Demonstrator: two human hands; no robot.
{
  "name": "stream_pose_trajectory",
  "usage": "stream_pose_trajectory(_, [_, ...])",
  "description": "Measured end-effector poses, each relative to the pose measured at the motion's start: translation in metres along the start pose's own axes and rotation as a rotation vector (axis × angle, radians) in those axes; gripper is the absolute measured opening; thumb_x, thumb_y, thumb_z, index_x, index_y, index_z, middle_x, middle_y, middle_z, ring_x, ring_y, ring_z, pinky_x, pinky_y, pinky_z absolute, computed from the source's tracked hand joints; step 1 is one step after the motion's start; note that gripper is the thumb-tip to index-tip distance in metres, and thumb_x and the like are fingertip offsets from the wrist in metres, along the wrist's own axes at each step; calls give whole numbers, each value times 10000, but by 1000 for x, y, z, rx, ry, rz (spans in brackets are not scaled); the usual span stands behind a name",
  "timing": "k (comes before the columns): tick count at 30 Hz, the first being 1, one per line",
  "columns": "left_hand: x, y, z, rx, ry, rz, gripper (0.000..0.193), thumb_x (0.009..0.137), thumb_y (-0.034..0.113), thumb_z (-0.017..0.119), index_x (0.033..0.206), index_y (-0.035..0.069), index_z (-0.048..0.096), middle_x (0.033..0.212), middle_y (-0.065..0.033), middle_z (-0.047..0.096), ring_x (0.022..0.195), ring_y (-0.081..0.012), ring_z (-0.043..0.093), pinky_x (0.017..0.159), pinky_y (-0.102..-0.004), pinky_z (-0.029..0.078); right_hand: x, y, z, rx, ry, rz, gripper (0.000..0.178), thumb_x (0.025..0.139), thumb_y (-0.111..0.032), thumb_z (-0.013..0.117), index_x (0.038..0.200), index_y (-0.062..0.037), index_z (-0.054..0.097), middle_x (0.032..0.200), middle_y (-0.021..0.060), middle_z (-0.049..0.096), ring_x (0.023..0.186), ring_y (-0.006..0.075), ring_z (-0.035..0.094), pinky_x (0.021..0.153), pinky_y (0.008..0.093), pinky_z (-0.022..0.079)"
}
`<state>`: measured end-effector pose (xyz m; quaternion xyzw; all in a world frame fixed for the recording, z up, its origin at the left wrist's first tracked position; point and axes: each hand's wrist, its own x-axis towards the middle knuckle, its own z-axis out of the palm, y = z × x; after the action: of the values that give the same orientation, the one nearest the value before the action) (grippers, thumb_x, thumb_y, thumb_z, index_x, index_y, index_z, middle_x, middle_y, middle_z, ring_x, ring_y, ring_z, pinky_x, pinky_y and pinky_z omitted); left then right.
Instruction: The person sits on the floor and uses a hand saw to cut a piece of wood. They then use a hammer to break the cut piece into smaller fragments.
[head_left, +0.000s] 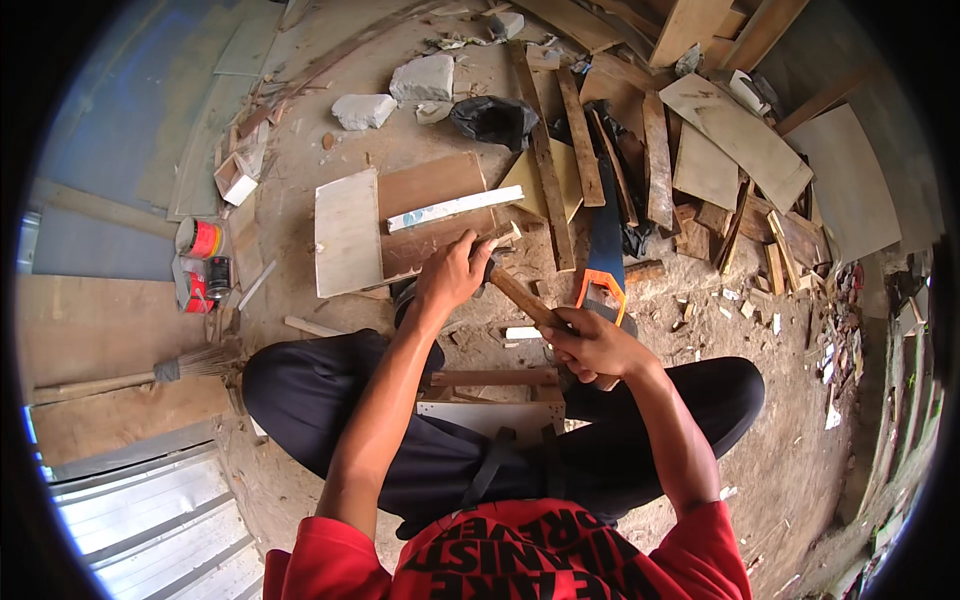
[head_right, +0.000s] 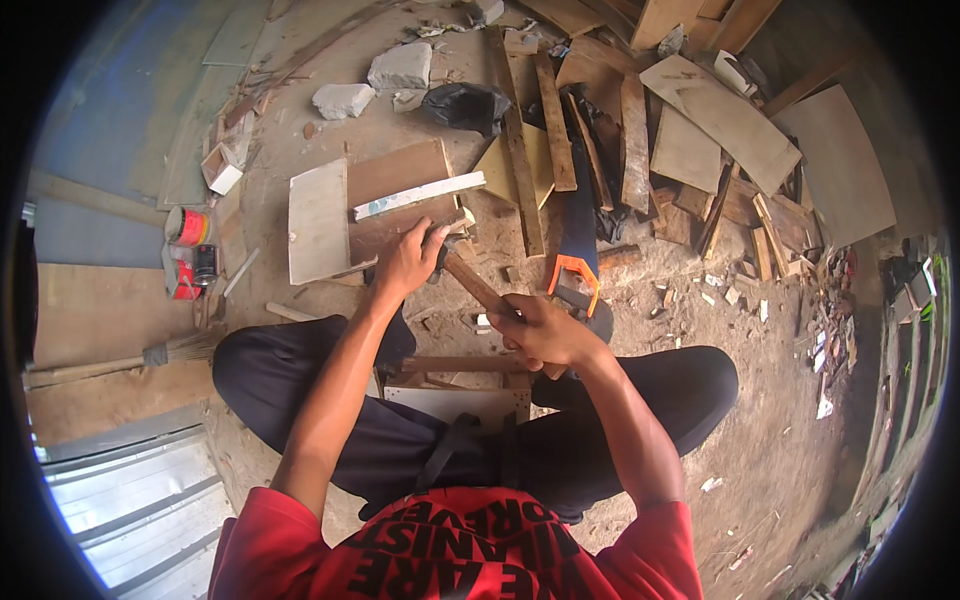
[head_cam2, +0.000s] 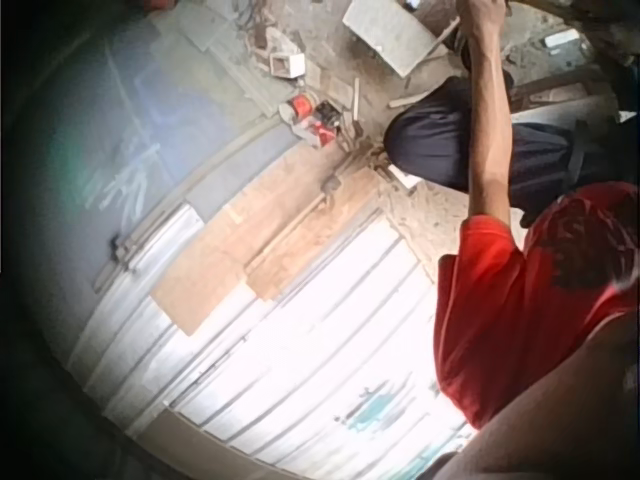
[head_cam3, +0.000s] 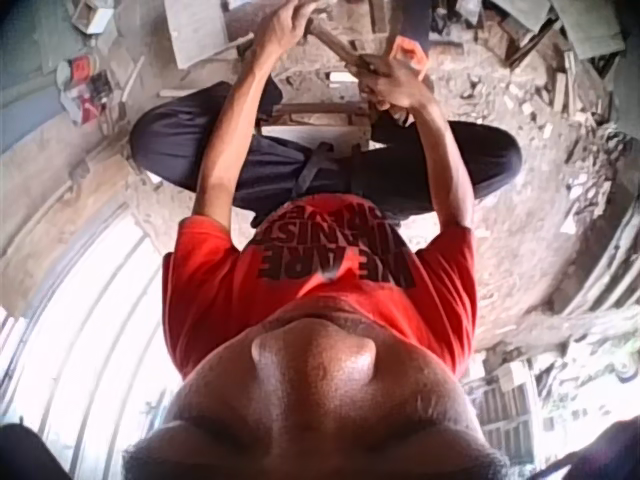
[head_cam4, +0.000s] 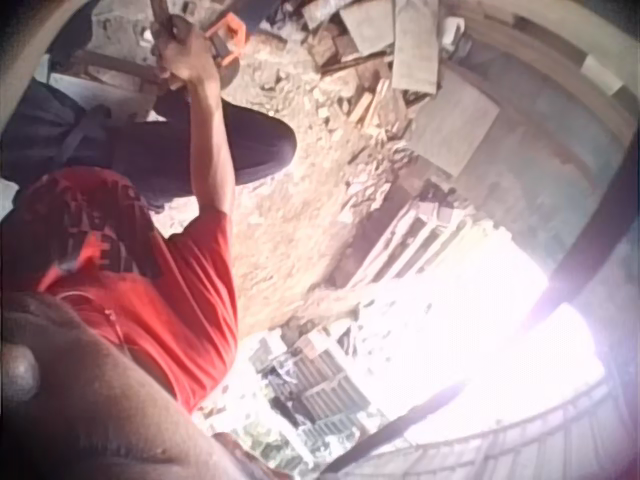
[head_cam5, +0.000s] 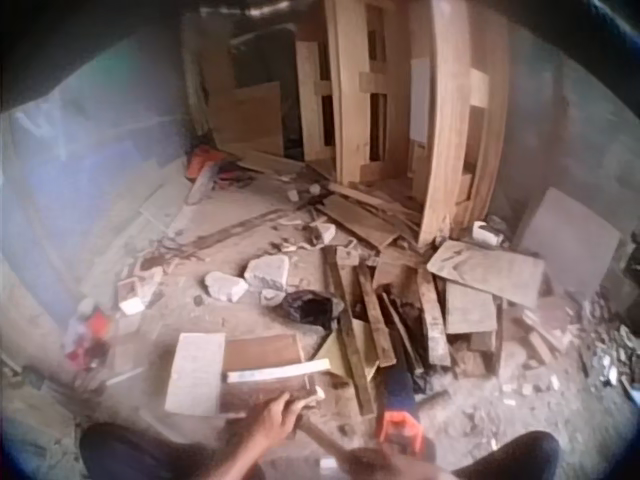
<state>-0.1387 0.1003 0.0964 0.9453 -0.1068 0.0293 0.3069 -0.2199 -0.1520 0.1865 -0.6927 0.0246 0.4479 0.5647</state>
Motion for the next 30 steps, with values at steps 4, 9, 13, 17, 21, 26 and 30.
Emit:
stream_pose_trajectory(4, [2, -7, 12, -57, -76, -13, 603, 1027, 561, 422, 1061, -7, 622, 900, -239, 706, 858, -395, 703, 703, -488, 540, -4, 4, 0, 222, -27, 27, 215, 1041, -270, 564, 1012, -67, 499, 694, -20, 418, 484, 47, 346, 407, 233, 276])
stream_pose_trajectory(9, [25, -22, 4, -553, -476, -326, 650, 1006, 600, 470, 1103, -18, 647, 911, -77, 687, 842, -221, 631, 763, -370, 511, -10, 4, -25, 475, -168, 41, 235, 1032, -284, 582, 1006, -59, 517, 705, -25, 428, 483, 53, 347, 395, 230, 277])
stream_pose_trajectory(13, [20, -8, 9, -732, -194, -166, 616, 998, 649, 452, 837, 76, 610, 699, 18, 479, 681, -113, 459, 625, -305, 381, -12, 3, -19, 422, -157, -14, 197, 1051, -275, 552, 1066, -83, 508, 710, -33, 414, 464, 21, 313, 371, 197, 233])
stream_pose_trajectory(17, [20, -11, -1, -812, -376, -385, 593, 981, 611, 527, 1072, 54, 711, 897, 2, 617, 847, -104, 513, 784, -268, 408, -10, 0, -15, 403, -116, 26, 205, 1045, -280, 560, 1070, -80, 519, 706, -32, 418, 481, 24, 327, 385, 205, 249])
stream_pose_trajectory(21, [22, -2, 6, -763, -459, -420, 596, 959, 649, 534, 1015, 81, 704, 810, 15, 587, 742, -111, 497, 675, -274, 400, -14, 2, -17, 319, -61, 57, 227, 1047, -292, 559, 1081, -68, 545, 691, -37, 424, 470, 35, 339, 392, 212, 272])
stream_pose_trajectory(26, [26, -42, 30, -337, -300, -110, 728, 928, 726, 493, 992, 16, 639, 830, -76, 629, 791, -249, 603, 707, -415, 480, -4, 7, -19, -295, 44, 76, 298, 1003, -327, 578, 1083, -40, 567, 655, 37, 535, 488, 123, 536, 384, 316, 386])
stream_pose_trajectory(30, [9, -21, 41, -399, -204, -39, 683, 977, 654, 461, 1054, -14, 584, 920, -185, 645, 869, -340, 636, 772, -483, 487, -8, 10, -15, -476, 174, 145, 353, 994, -340, 562, 1057, 7, 565, 677, 123, 605, 485, 187, 586, 394, 368, 433])
